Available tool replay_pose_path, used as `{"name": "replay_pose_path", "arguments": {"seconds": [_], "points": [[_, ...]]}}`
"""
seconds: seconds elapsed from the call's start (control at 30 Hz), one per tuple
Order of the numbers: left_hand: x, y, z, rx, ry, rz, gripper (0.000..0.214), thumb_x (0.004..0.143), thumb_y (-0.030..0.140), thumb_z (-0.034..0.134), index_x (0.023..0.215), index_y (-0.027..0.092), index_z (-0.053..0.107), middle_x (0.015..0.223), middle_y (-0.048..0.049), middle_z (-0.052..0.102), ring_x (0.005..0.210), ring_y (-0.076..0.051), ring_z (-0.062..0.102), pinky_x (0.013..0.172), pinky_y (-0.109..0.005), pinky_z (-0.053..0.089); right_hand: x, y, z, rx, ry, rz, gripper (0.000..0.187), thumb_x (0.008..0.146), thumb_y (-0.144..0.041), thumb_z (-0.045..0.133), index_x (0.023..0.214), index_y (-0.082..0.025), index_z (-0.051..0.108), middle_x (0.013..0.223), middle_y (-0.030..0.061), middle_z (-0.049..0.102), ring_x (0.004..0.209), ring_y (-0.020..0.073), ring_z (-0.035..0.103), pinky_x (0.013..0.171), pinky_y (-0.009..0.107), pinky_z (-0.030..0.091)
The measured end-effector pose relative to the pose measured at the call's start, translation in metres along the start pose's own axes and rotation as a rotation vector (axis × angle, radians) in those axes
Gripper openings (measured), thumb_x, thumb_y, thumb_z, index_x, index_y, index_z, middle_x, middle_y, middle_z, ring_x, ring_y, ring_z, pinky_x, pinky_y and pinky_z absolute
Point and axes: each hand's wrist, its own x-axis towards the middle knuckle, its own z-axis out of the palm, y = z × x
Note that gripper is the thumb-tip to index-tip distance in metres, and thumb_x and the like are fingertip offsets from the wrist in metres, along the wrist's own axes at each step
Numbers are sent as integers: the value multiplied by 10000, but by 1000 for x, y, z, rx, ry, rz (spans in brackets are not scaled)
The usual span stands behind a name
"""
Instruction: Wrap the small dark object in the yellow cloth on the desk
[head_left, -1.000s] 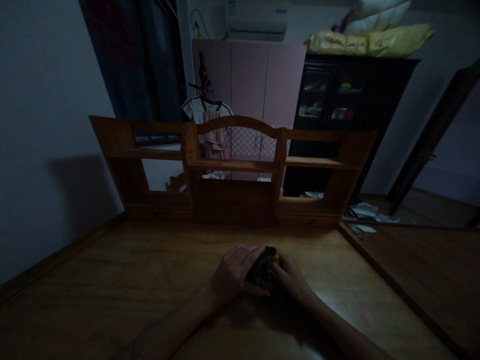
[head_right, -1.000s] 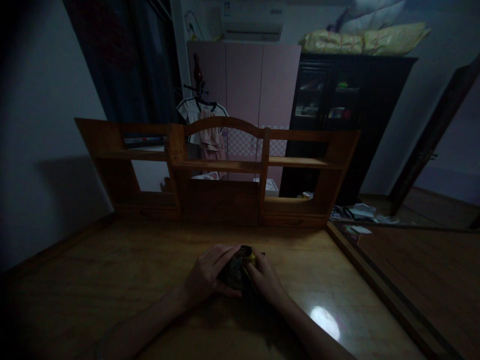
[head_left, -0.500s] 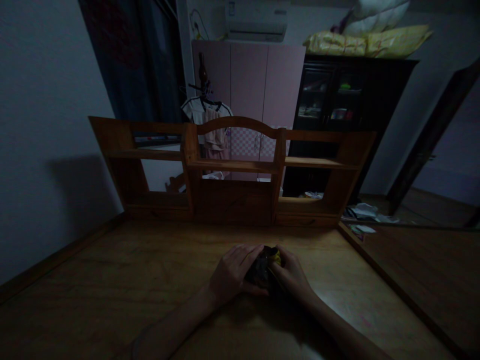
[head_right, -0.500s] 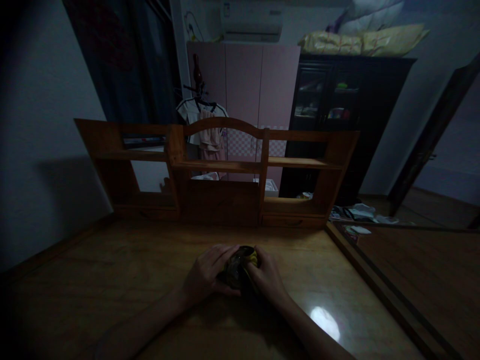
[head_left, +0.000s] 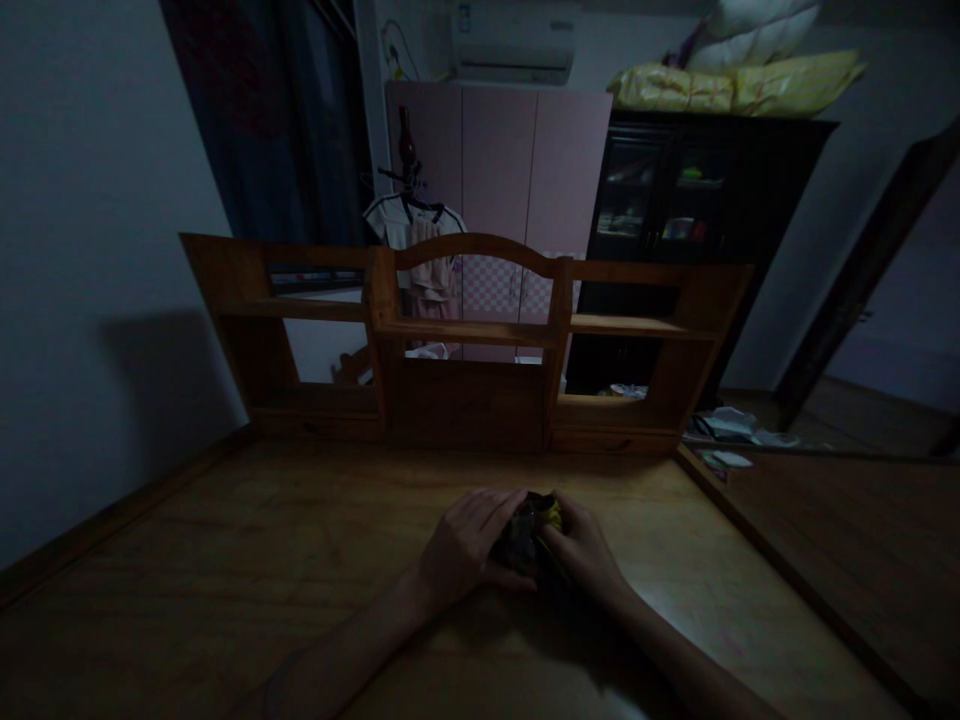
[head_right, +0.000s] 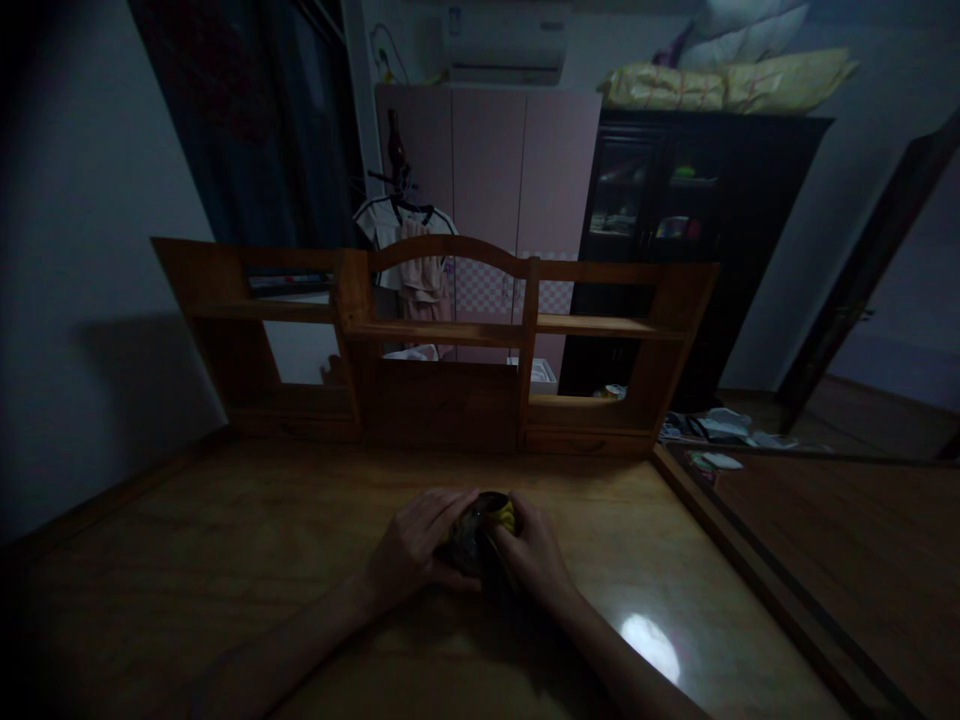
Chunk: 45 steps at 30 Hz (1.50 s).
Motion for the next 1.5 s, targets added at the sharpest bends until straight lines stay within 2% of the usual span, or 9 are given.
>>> {"name": "replay_pose_path", "arguments": {"seconds": [0.4,0.57,0.83,0.93,1.0,1.1,1.17,1.4,1.5], "points": [[-1,0,1,6,-11,-5,946,694,742,591,1372,105,414,1215,-162,613,1123,-285,589,983,-419,482,-1,-5,-1,-50,-7,-6,60,799,-232,567,793,-173,570,737,-6,619,709,168,577,614,238,423],[-1,-1,1,25,-1,8,944,704,761,557,1368,105,419,1205,-168,620,1105,-292,599,967,-440,489,-1,-5,-1,-11,-24,12,97,799,-238,556,845,-161,593,776,7,644,739,175,593,649,246,446],[-2,-1,2,23,-12,0,938,709,743,572,1377,106,405,1227,-164,610,1140,-284,580,998,-420,466,0,-2,-2,-74,4,8,131,786,-243,569,874,-156,614,827,34,665,794,208,607,706,285,475],[-2,-1,1,38,-3,-9,917,724,732,570,1374,106,408,1229,-165,607,1129,-282,584,990,-416,470,-2,-2,-1,31,-62,-10,288,792,-221,555,1070,-171,613,998,52,680,940,232,615,845,334,482],[-2,0,0,51,14,10,911,723,737,567,1357,98,424,1213,-167,613,1122,-282,585,988,-419,471,-4,-1,-1,179,-155,0,447,769,-167,540,1215,-201,557,1134,45,658,1052,234,595,936,354,459],[0,3,0,51,41,61,938,691,780,549,1315,87,458,1175,-163,629,1117,-285,584,1007,-436,458,-6,2,1,344,-294,81,587,701,-81,520,1271,-217,525,1217,28,637,1118,229,579,992,369,439],[1,4,0,42,53,85,947,677,801,537,1293,84,473,1158,-161,637,1110,-285,586,1022,-443,445,-7,6,3,358,-317,102,571,701,-73,528,1254,-211,543,1236,31,631,1137,232,572,1016,385,426],[3,2,4,90,4,71,971,693,825,466,1292,61,458,1178,-177,621,1139,-288,561,1040,-454,425,-7,14,6,158,-186,-59,418,866,-223,526,1284,-206,517,1296,79,587,1217,244,515,1068,436,365],[3,2,4,108,-15,66,970,705,834,430,1299,67,451,1189,-179,615,1146,-289,557,1034,-456,428,-6,7,4,77,-190,-147,377,899,-215,488,1274,-203,517,1272,90,600,1166,231,549,1017,399,410]]}}
